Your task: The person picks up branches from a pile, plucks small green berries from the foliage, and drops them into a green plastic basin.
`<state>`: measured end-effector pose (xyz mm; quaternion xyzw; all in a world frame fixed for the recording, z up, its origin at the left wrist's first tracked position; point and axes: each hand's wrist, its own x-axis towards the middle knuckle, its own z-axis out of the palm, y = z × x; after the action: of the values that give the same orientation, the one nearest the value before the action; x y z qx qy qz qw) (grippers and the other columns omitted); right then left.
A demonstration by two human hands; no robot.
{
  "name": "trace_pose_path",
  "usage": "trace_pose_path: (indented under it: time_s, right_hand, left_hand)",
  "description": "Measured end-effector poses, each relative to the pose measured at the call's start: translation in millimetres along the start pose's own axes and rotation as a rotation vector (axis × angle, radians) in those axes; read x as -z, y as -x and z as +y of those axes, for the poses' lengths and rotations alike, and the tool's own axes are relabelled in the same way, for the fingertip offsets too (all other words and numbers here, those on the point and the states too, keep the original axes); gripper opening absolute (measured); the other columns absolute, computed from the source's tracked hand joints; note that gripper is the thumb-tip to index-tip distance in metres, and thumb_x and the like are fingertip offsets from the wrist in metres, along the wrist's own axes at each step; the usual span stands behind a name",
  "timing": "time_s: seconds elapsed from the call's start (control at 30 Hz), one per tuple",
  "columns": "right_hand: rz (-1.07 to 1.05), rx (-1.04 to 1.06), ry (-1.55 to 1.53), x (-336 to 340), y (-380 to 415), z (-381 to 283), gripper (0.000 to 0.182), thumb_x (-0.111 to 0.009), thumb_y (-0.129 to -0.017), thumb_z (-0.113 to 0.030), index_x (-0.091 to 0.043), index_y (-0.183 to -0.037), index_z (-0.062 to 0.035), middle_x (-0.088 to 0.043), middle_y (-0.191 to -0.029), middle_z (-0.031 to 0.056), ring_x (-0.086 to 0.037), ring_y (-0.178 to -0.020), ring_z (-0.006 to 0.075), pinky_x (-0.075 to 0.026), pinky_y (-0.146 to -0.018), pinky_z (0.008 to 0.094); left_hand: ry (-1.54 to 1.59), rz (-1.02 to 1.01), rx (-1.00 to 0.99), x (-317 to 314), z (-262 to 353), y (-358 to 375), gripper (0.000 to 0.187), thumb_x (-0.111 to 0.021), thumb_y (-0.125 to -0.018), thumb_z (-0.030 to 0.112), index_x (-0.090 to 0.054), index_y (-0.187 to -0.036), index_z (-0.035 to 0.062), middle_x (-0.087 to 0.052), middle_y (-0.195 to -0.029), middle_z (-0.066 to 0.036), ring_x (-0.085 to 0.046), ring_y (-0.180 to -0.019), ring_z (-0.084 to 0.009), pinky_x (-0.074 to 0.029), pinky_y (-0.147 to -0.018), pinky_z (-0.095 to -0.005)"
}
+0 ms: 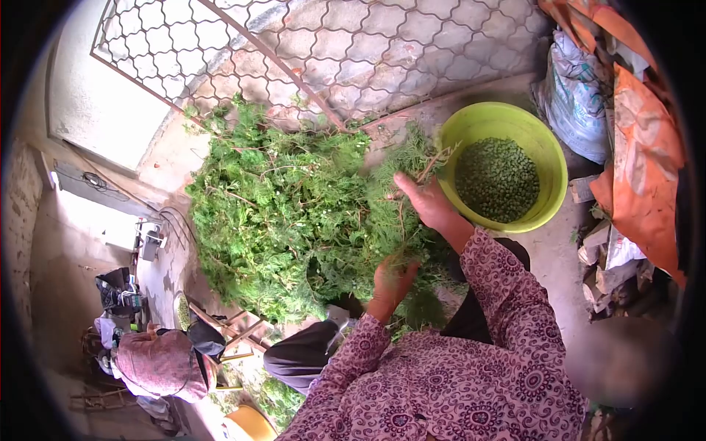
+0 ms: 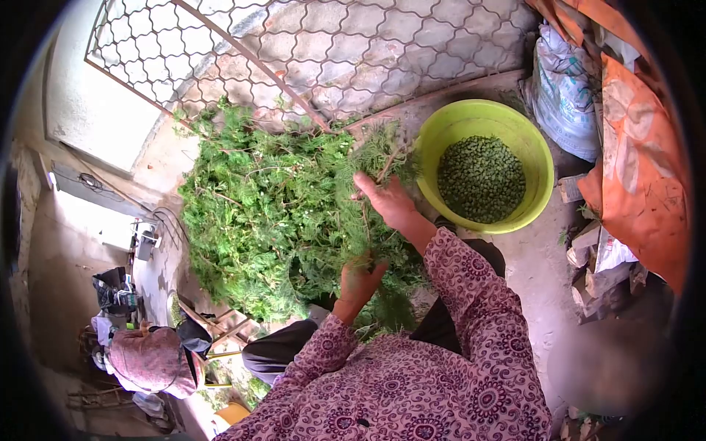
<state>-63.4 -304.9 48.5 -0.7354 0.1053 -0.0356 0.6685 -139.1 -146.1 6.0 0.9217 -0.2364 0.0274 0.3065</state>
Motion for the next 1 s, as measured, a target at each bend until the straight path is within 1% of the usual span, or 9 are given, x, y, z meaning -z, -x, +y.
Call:
trace_pose_path:
  time_s: [0.13, 0.2, 0.27, 0.47, 0.53, 0.6, 0.67, 0.93, 1.0]
  right_hand:
    - [0.024, -0.242, -0.454, 0, -30, 42, 0.09, -0.057, -0.068, -0.064, -0.034, -0.127, -0.001, -0.035, -0.13, 0.0146, -0.038, -0.116, 0.0261, -0.036, -0.091, 0.0389]
    - [0.172, -0.12, -0.669, 5, -25, 32, 0.08, -0.063, -0.068, -0.057, -0.038, -0.125, -0.0075, -0.044, -0.119, 0.0103, -0.05, -0.098, 0.0225, -0.044, -0.076, 0.0352]
    - [0.117, -0.202, -0.828, 15, -7, 3, 0.069, -0.063, -0.07, -0.054, -0.04, -0.119, -0.0116, -0.049, -0.098, 0.0049, -0.052, -0.072, 0.016, -0.044, -0.056, 0.0301]
    - [-0.496, -0.308, -1.012, 26, 3, -3, 0.055, -0.058, -0.077, -0.05, -0.039, -0.111, -0.0114, -0.043, -0.063, 0.0029, -0.04, -0.048, 0.0095, -0.037, -0.048, 0.0248]
    - [-0.675, -0.198, -1.102, 26, -3, 22, 0.056, -0.052, -0.083, -0.047, -0.035, -0.123, -0.0108, -0.044, -0.065, 0.0033, -0.044, -0.05, 0.0111, -0.04, -0.052, 0.0244]
    - [-0.301, 0.872, 0.076, 17, -13, 53, 0.064, -0.042, -0.087, -0.046, -0.02, -0.135, -0.0111, -0.051, -0.073, 0.0049, -0.05, -0.054, 0.0127, -0.044, -0.056, 0.025]
    - [-0.382, 0.66, -0.275, -9, -38, 82, 0.066, -0.04, -0.088, -0.047, -0.013, -0.137, -0.0121, -0.054, -0.079, 0.0046, -0.053, -0.06, 0.0125, -0.045, -0.06, 0.0258]
    - [-0.502, 0.028, -0.72, 6, -5, 35, 0.06, -0.041, -0.087, -0.047, -0.029, -0.132, -0.0088, -0.039, -0.126, 0.0061, -0.045, -0.106, 0.0143, -0.04, -0.087, 0.0327]
    - [-0.686, 0.04, -0.868, 5, -32, 48, 0.054, -0.038, -0.085, -0.055, -0.046, -0.116, -0.0116, -0.057, -0.086, 0.0037, -0.054, -0.065, 0.0109, -0.044, -0.047, 0.0234]
  left_hand:
    - [0.255, 0.026, -0.053, 1, -21, 18, 0.026, -0.067, -0.072, 0.017, -0.061, -0.09, -0.0004, -0.062, -0.077, -0.013, -0.059, -0.065, -0.0199, -0.048, -0.058, -0.0317]
    - [0.675, -0.256, 0.552, 22, -37, 28, 0.028, -0.066, -0.074, 0.013, -0.06, -0.098, 0.0004, -0.064, -0.081, -0.009, -0.06, -0.07, -0.0149, -0.049, -0.058, -0.0265]
    - [0.58, -0.221, 0.637, 53, -47, 33, 0.023, -0.065, -0.077, 0.014, -0.062, -0.097, 0.0035, -0.064, -0.083, -0.004, -0.058, -0.066, -0.0096, -0.048, -0.052, -0.0218]
    - [0.613, 0.381, 0.523, 106, -81, 30, 0.032, -0.067, -0.076, 0.02, -0.059, -0.102, 0.0019, -0.063, -0.089, -0.009, -0.059, -0.078, -0.0144, -0.05, -0.067, -0.0258]
    - [0.584, 0.632, 0.332, 119, -74, 17, 0.035, -0.064, -0.079, 0.023, -0.057, -0.106, 0.0015, -0.061, -0.094, -0.01, -0.057, -0.085, -0.0165, -0.048, -0.073, -0.0271]
    - [0.423, 0.734, 0.204, 138, -49, 1, 0.036, -0.06, -0.082, 0.026, -0.055, -0.109, 0.0016, -0.059, -0.098, -0.01, -0.055, -0.089, -0.0171, -0.046, -0.078, -0.0286]
    - [0.433, 0.736, 0.108, 145, -25, -10, 0.042, -0.051, -0.086, 0.031, -0.049, -0.117, 0.0022, -0.054, -0.11, -0.011, -0.051, -0.098, -0.019, -0.042, -0.084, -0.0312]
    - [0.723, -0.194, 0.486, 60, -15, 5, 0.072, -0.055, -0.077, 0.051, -0.033, -0.13, 0.0075, -0.037, -0.128, -0.017, -0.036, -0.117, -0.0285, -0.026, -0.1, -0.0409]
    - [0.899, -0.405, 0.31, 38, -7, 6, 0.065, -0.061, -0.078, 0.039, -0.036, -0.129, 0.0068, -0.045, -0.121, -0.012, -0.043, -0.11, -0.0223, -0.032, -0.095, -0.0337]
